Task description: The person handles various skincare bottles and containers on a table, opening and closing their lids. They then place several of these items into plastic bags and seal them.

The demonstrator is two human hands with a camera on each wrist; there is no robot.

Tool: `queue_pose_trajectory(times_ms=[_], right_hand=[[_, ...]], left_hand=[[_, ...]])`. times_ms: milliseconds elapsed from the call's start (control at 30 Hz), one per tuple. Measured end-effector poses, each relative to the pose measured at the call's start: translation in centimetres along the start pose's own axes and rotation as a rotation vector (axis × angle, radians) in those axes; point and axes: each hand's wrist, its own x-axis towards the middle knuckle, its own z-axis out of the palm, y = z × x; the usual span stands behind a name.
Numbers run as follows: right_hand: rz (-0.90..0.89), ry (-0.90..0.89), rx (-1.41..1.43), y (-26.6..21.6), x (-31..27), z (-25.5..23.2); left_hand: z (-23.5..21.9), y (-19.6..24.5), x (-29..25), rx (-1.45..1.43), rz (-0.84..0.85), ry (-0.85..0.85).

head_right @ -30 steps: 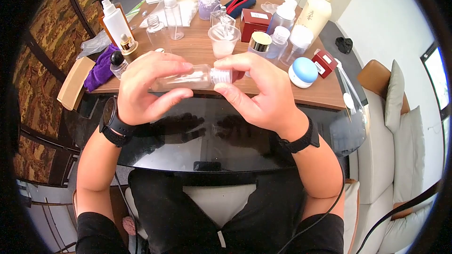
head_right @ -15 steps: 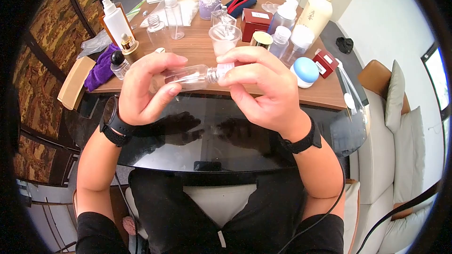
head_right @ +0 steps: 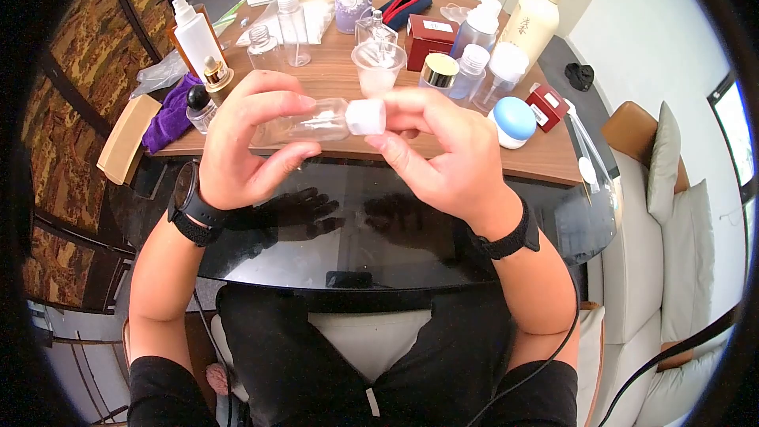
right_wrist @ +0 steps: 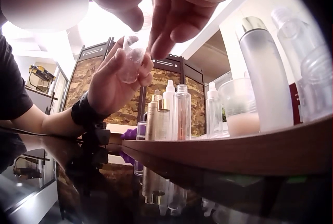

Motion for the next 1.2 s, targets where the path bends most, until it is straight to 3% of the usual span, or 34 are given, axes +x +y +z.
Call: queue_pose_trajectory(times_ms=[67, 167, 267, 300, 400, 500, 600, 633, 733, 867, 1200], right_hand=[[-0.163, -0.155, -0.090, 1.9, -0.4, -1.5], [-0.089, -0.088, -0.029, 1.2, -0.4, -1.5], [-0.082, 0.153, 0.120, -0.2, 0.7, -0.4], [-0.161, 0.170, 0.013, -0.2, 1.2, -0.3], [-0.152, 0.159, 0.110, 0.7, 0.4, 0.7], [0.236, 0.000, 0.169, 0.3, -0.7, -1.4], [0.020, 0.041, 0.060, -0.7, 0.1, -1.3], [-0.060, 0.142, 0.113, -0.9, 0.6, -0.3], [-0.227, 0.105, 0.033, 0.2, 0.8, 0.3], [-0.069, 0.094, 0.041, -0.3, 0.2, 0.0], [-0.086, 0.062, 0.021, -0.7, 0.5, 0.0]], left_hand=[[-0.1, 0.1, 0.1, 0.017, 0.001, 0.012], [0.0, 0.1, 0.0, -0.036, -0.036, -0.011], [-0.1, 0.2, -0.1, -0.066, -0.068, -0.030], [-0.1, 0.2, 0.0, -0.069, -0.067, -0.041], [-0.1, 0.3, 0.1, -0.059, -0.040, -0.072], [0.0, 0.1, 0.1, -0.032, -0.001, -0.082], [-0.1, 0.2, 0.1, -0.047, -0.022, -0.070], [-0.1, 0.3, 0.1, -0.048, -0.023, -0.068], [-0.1, 0.2, 0.2, -0.047, -0.010, -0.083], [0.1, 0.3, 0.1, -0.056, 0.005, -0.070], [0.5, 0.5, 0.1, -0.083, -0.022, -0.065]])
